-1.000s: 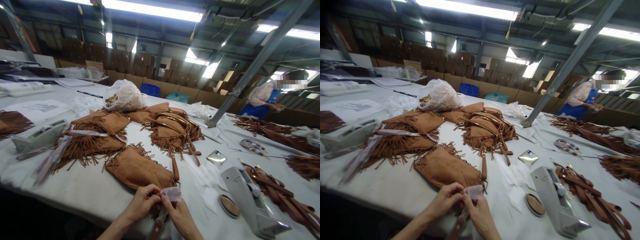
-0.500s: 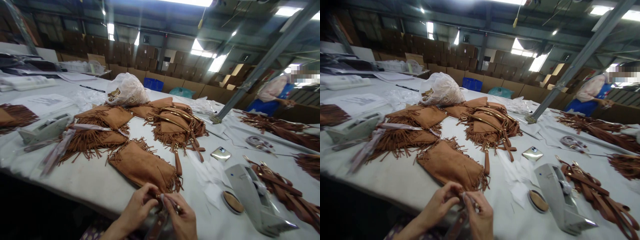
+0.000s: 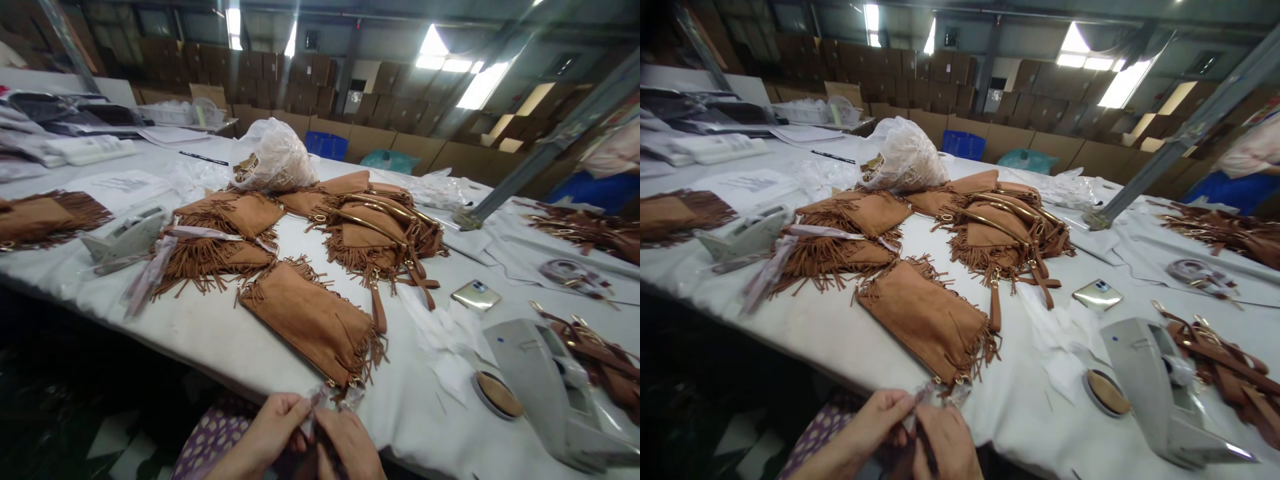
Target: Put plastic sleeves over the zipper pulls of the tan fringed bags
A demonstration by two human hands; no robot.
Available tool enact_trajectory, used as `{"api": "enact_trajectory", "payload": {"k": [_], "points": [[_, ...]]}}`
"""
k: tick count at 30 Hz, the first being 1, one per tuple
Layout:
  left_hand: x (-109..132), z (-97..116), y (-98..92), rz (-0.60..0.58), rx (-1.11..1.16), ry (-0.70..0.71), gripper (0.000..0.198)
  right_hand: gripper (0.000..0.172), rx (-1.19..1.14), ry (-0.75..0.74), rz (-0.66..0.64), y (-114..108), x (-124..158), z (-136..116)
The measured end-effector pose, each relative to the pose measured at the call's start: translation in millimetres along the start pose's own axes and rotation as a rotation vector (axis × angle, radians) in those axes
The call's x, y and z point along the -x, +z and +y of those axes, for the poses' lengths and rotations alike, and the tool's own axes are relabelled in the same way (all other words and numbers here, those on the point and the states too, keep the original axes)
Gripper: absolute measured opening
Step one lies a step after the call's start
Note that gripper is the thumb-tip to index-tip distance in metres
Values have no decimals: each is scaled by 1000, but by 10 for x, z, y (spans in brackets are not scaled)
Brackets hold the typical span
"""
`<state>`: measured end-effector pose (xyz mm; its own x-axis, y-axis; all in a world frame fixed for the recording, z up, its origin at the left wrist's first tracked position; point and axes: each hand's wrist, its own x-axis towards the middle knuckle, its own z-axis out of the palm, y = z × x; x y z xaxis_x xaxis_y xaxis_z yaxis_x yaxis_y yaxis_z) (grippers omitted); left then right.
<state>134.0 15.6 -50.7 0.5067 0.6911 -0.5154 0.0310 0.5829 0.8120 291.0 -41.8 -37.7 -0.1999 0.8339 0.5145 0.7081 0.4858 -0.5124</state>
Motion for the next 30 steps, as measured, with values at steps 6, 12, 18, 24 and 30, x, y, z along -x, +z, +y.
{"api": "enact_trajectory", "payload": {"k": [6,12,18,24,30], "points": [[89,-59,-8,-42,-51,20,51,28,-256,795,81,-97,-138,-88],[172,-101,-15,-211,50,2,49,41,-741,1132,-95,39,-260,-73],[176,-185,-76,-274,100,1,51,42,-1146,1333,98,141,-249,-54],[259,-116,-39,-254,319,-87,47,49,-1151,1377,213,229,-236,-83],[312,12,-35,-229,392,-108,39,53,-1044,1316,61,154,-224,-146]]}}
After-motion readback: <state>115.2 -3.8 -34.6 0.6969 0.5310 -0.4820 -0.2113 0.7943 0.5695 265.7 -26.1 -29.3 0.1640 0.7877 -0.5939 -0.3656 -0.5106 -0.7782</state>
